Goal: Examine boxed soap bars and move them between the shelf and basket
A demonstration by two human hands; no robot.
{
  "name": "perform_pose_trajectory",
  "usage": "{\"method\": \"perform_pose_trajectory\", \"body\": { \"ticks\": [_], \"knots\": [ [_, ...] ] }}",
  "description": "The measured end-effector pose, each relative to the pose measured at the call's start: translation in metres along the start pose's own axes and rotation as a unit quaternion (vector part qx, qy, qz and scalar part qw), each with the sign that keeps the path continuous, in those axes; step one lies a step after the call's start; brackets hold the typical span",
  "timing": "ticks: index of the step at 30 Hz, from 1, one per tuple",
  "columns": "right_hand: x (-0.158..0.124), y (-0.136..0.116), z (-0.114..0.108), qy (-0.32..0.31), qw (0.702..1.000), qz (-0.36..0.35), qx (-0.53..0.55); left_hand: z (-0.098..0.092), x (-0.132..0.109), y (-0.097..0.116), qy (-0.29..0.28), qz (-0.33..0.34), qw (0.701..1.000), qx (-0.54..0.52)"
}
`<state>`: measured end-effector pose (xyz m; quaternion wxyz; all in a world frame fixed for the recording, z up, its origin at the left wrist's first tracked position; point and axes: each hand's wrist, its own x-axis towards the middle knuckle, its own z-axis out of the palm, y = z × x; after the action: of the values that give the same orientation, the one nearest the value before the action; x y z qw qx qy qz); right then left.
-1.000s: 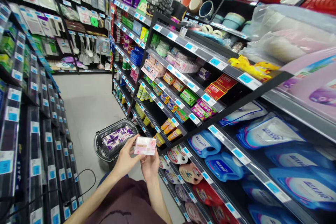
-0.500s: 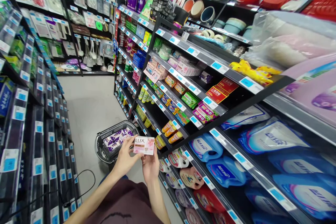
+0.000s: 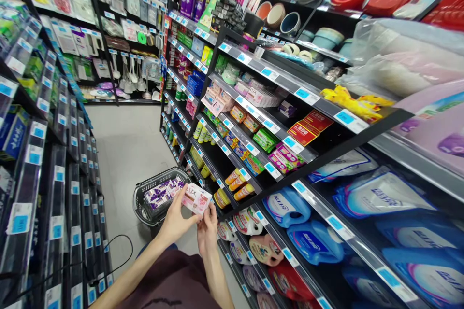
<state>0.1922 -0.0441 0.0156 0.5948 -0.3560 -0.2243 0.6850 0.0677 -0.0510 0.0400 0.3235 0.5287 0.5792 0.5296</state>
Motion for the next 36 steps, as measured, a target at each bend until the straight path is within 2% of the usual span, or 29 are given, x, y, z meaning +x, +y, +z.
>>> {"method": "perform_pose_trajectory", "body": {
  "ticks": [5, 12, 24, 29, 36],
  "knots": [
    [-0.002, 0.004, -0.005, -0.004, 1.0, -0.003, -0.014, 0.002, -0.003, 0.001, 0.036, 0.002, 0.999, 0.037],
    [-0.002, 0.008, -0.01, 0.025, 0.999, -0.015, -0.023, 0.007, -0.005, -0.005, 0.063, 0.0, 0.998, 0.014],
    [-0.004, 0.0, -0.004, -0.002, 0.996, -0.051, -0.069, 0.007, -0.008, 0.018, 0.07, 0.032, 0.995, -0.065],
    [-0.005, -0.002, -0.004, -0.003, 0.995, -0.056, -0.085, 0.007, -0.01, 0.021, 0.073, 0.037, 0.994, -0.07],
    [-0.003, -0.001, -0.005, -0.001, 0.997, -0.052, -0.053, 0.006, -0.011, 0.024, 0.072, 0.046, 0.994, -0.069]
  ]
}}
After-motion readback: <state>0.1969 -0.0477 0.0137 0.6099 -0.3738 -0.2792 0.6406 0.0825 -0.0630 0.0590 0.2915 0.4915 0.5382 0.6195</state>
